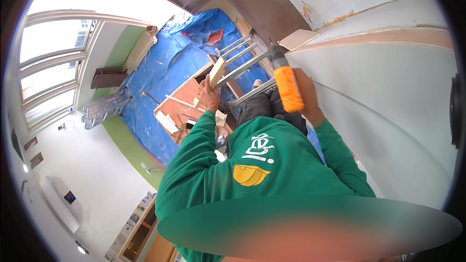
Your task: The person is assembling a wooden cabinet or shelving unit. They use a pencil to mark measurements on a white panel, then use a tape measure and a drill to attach wooden pieces to the structure. The person works on a ladder and handles various wooden components and tools.
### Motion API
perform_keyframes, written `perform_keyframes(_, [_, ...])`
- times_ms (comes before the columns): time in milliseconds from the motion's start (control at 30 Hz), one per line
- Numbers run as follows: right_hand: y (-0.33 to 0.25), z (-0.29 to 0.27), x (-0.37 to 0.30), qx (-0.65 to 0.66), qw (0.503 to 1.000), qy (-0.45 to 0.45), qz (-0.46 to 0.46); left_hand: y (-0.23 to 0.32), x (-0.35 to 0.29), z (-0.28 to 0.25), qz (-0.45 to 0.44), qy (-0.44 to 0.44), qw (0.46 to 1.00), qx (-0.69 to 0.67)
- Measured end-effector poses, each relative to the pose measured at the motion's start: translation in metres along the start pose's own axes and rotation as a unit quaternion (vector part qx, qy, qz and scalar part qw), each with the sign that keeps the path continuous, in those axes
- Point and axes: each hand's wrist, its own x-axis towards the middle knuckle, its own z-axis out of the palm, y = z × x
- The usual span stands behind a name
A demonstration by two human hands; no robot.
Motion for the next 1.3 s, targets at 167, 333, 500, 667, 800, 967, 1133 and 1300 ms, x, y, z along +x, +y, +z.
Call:
perform_keyframes(167, [-0.049,-0.137,-0.063,0.13,0.988,-0.074,0.029,-0.006,-0.004,-0.009,0.074,0.02,0.997,-0.016])
perform_keyframes(333, [-0.038,-0.221,-0.168,-0.118,0.987,0.109,-0.009,-0.058,-0.004,0.002,0.128,-0.114,0.985,-0.007])
perform_keyframes(500, [-0.052,-0.269,-0.195,0.347,0.897,0.264,-0.073,-0.002,0.025,-0.014,0.078,-0.085,0.99,-0.077])
perform_keyframes(667, [-0.035,-0.26,-0.179,0.379,0.867,0.252,-0.205,0.04,0.096,-0.021,0.116,-0.09,0.986,-0.079])
perform_keyframes(800, [-0.025,-0.259,-0.181,0.417,0.849,0.235,-0.227,0.068,0.13,-0.057,0.168,-0.102,0.975,-0.108])
perform_keyframes(967, [0.002,-0.254,-0.188,0.423,0.839,0.249,-0.234,0.13,0.15,-0.139,0.298,-0.078,0.926,-0.216])
perform_keyframes(1133, [-0.016,-0.248,-0.171,0.439,0.824,0.274,-0.231,0.288,0.135,-0.37,0.476,0.072,0.765,-0.427])
perform_keyframes(1300, [-0.029,-0.243,-0.19,0.417,0.82,0.319,-0.226,0.435,0.078,-0.559,0.678,0.02,0.541,-0.498])
